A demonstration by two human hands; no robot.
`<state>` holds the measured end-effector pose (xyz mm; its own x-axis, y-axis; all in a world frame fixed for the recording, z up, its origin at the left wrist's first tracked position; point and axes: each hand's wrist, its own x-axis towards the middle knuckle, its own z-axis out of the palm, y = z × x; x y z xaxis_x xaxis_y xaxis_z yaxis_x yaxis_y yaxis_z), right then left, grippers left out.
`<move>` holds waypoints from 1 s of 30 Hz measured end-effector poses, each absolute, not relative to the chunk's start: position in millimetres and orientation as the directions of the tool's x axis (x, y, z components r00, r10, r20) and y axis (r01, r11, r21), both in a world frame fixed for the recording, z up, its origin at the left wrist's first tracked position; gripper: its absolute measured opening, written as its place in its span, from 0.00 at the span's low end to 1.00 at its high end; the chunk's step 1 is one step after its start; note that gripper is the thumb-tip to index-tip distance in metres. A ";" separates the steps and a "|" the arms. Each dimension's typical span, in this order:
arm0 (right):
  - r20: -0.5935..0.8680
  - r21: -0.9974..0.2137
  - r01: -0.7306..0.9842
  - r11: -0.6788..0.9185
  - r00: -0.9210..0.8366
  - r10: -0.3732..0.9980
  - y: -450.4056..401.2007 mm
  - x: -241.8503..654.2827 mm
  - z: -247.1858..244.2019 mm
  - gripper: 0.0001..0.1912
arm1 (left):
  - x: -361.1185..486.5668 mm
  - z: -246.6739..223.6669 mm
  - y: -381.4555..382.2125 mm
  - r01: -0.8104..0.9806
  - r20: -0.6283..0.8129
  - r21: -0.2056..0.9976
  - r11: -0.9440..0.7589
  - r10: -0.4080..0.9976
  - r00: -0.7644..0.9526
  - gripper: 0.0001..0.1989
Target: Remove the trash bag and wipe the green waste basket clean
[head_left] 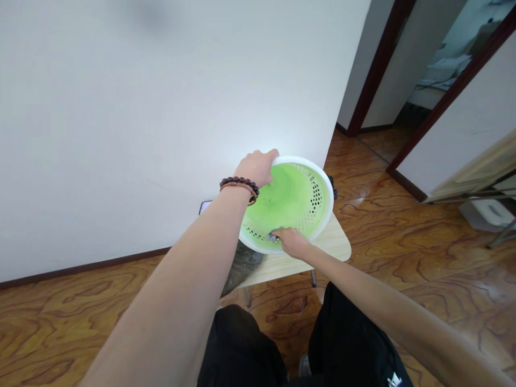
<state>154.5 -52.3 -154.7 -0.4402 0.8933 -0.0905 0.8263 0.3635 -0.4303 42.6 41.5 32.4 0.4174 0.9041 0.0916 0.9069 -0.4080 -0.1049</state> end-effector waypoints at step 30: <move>0.060 -0.459 0.851 0.254 -0.255 0.965 -69.9 203.0 -158.9 0.26 | 40.5 25.5 16.4 0.972 0.149 0.028 -0.235 0.962 0.228 0.26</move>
<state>203.0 -69.9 -158.9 -0.2552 0.9650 0.0602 0.8514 0.2538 -0.4590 40.5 16.4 25.5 0.2281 0.9622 0.1486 0.9717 -0.2346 0.0277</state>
